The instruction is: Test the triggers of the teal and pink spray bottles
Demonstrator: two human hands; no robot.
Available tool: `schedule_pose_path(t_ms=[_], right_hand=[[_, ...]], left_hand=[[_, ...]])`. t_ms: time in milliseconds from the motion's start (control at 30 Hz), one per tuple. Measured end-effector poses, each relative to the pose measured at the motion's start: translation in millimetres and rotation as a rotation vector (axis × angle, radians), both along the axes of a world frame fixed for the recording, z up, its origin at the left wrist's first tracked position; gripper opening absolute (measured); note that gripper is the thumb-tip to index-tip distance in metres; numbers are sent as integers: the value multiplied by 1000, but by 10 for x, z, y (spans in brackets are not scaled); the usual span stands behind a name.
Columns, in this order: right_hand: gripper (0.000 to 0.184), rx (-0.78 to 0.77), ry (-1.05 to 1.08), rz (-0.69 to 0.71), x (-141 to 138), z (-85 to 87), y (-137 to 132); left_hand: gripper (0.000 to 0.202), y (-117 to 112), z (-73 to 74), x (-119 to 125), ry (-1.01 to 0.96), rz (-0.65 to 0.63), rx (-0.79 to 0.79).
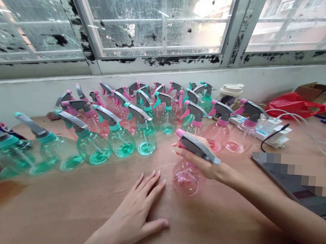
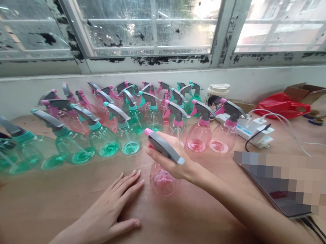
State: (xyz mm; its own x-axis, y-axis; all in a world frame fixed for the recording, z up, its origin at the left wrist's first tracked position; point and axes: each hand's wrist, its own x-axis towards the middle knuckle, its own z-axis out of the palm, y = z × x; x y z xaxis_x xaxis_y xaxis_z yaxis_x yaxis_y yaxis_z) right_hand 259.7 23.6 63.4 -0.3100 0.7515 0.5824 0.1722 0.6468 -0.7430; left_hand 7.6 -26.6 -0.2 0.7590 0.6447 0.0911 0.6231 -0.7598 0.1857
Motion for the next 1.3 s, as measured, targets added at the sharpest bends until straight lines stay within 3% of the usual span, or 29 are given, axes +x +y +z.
schedule_pose_path(t_ms=[133,267,900,1300], right_hand=[[23,5,7,48,-5,33,-21],[10,-10,56,47,-17,9,-24],[34,-64,70,27,-42,-40,-45],[18,-24,-3,-18,-12,-24,-59]], left_hand=[[79,-4,0,-2,-5,-4,8],[78,-8,0,3,17,0,3],[80,-11,19,10,11,7,-3],[80,-13,21,18,32,21,-25]])
